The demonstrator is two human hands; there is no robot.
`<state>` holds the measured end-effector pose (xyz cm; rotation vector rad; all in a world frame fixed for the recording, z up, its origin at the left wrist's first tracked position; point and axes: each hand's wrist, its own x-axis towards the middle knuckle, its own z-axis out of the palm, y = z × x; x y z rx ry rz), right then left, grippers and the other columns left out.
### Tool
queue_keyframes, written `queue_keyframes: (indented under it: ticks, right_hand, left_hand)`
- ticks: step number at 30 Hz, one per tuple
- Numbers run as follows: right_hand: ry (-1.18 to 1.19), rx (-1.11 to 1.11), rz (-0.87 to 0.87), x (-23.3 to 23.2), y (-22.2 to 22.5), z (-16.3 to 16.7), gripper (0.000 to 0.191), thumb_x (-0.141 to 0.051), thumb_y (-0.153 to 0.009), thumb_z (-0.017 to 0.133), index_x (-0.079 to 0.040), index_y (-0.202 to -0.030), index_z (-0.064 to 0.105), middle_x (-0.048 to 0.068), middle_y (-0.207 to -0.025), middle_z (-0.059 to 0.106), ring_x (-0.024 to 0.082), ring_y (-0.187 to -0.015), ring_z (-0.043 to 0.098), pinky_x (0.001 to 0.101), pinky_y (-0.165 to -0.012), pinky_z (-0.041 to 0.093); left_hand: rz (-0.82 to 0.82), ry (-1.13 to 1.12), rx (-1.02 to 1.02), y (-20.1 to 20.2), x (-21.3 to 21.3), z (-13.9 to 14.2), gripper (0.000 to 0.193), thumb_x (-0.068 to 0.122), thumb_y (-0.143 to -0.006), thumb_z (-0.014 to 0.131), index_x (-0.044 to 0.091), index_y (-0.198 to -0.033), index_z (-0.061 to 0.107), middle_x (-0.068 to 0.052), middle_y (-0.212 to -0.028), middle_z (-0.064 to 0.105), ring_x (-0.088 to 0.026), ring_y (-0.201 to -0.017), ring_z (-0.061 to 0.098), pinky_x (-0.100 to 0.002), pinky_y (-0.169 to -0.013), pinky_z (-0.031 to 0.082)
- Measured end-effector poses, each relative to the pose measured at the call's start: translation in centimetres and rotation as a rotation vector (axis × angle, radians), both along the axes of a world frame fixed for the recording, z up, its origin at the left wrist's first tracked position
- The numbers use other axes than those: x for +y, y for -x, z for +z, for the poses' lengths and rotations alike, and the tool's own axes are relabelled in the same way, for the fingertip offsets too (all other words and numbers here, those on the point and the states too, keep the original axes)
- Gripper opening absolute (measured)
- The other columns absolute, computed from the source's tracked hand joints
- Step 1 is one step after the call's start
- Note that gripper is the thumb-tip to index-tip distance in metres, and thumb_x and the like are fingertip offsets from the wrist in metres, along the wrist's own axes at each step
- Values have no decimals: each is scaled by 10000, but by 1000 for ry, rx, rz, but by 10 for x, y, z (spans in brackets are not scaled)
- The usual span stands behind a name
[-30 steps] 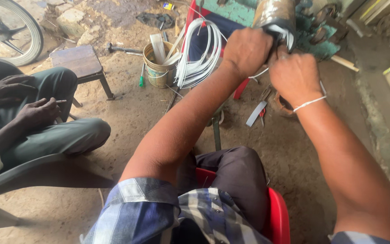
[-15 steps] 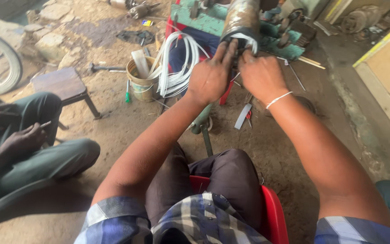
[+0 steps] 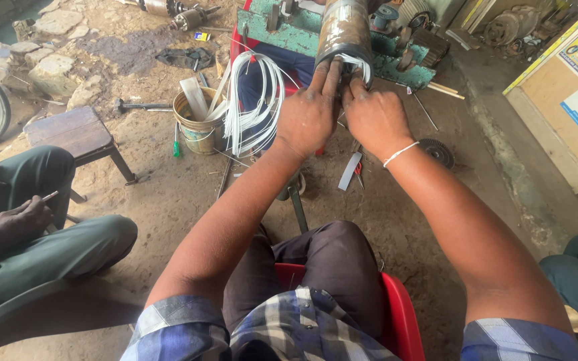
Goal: The person sits on a chair and coils a length of white electrical wire by hand, wrapping loops around their hand. They then feed the coiled wire into a drum of a green winding machine and work the wire into the machine while turning it.
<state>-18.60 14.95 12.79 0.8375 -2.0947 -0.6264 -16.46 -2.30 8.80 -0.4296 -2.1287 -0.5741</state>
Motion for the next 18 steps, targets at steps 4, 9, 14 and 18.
queue_keyframes:
  ticks: [4, 9, 14, 18]
  right_hand:
    - [18, -45, -38, 1, -1, -3, 206, -151, -922, 580, -48, -1059, 693, 186, -1171, 702, 254, -644, 730, 371, -545, 562]
    - [123, -45, 0, 3, -7, -11, 267, -156, -906, 583, -9, -1107, 679, 222, -1275, 659, 258, -647, 730, 381, -549, 572]
    - [173, -101, -2, 6, -25, -12, 377, -153, -889, 604, -29, -1240, 663, 183, -1354, 621, 321, -739, 730, 453, -586, 568]
    - [327, -136, 165, 6, -36, -1, 443, -146, -876, 645, -78, -1313, 622, 94, -1411, 596, 373, -967, 728, 509, -746, 567]
  left_hand:
    - [2, 55, 44, 2, -2, 2, 639, 214, -912, 638, 40, -1498, 450, -193, -1448, 564, -339, -825, 733, -436, -679, 588]
    - [-20, 92, 5, 4, -1, 0, 551, 220, -902, 654, 45, -1409, 529, -158, -1423, 585, -342, -796, 722, -442, -655, 584]
    - [30, 162, 38, 11, 2, -10, 490, 175, -877, 591, 99, -1361, 577, -102, -1407, 598, -322, -791, 710, -422, -619, 587]
    - [64, 190, 68, 17, 3, -18, 494, 182, -903, 574, 79, -1386, 573, -114, -1409, 580, -311, -812, 708, -422, -632, 587]
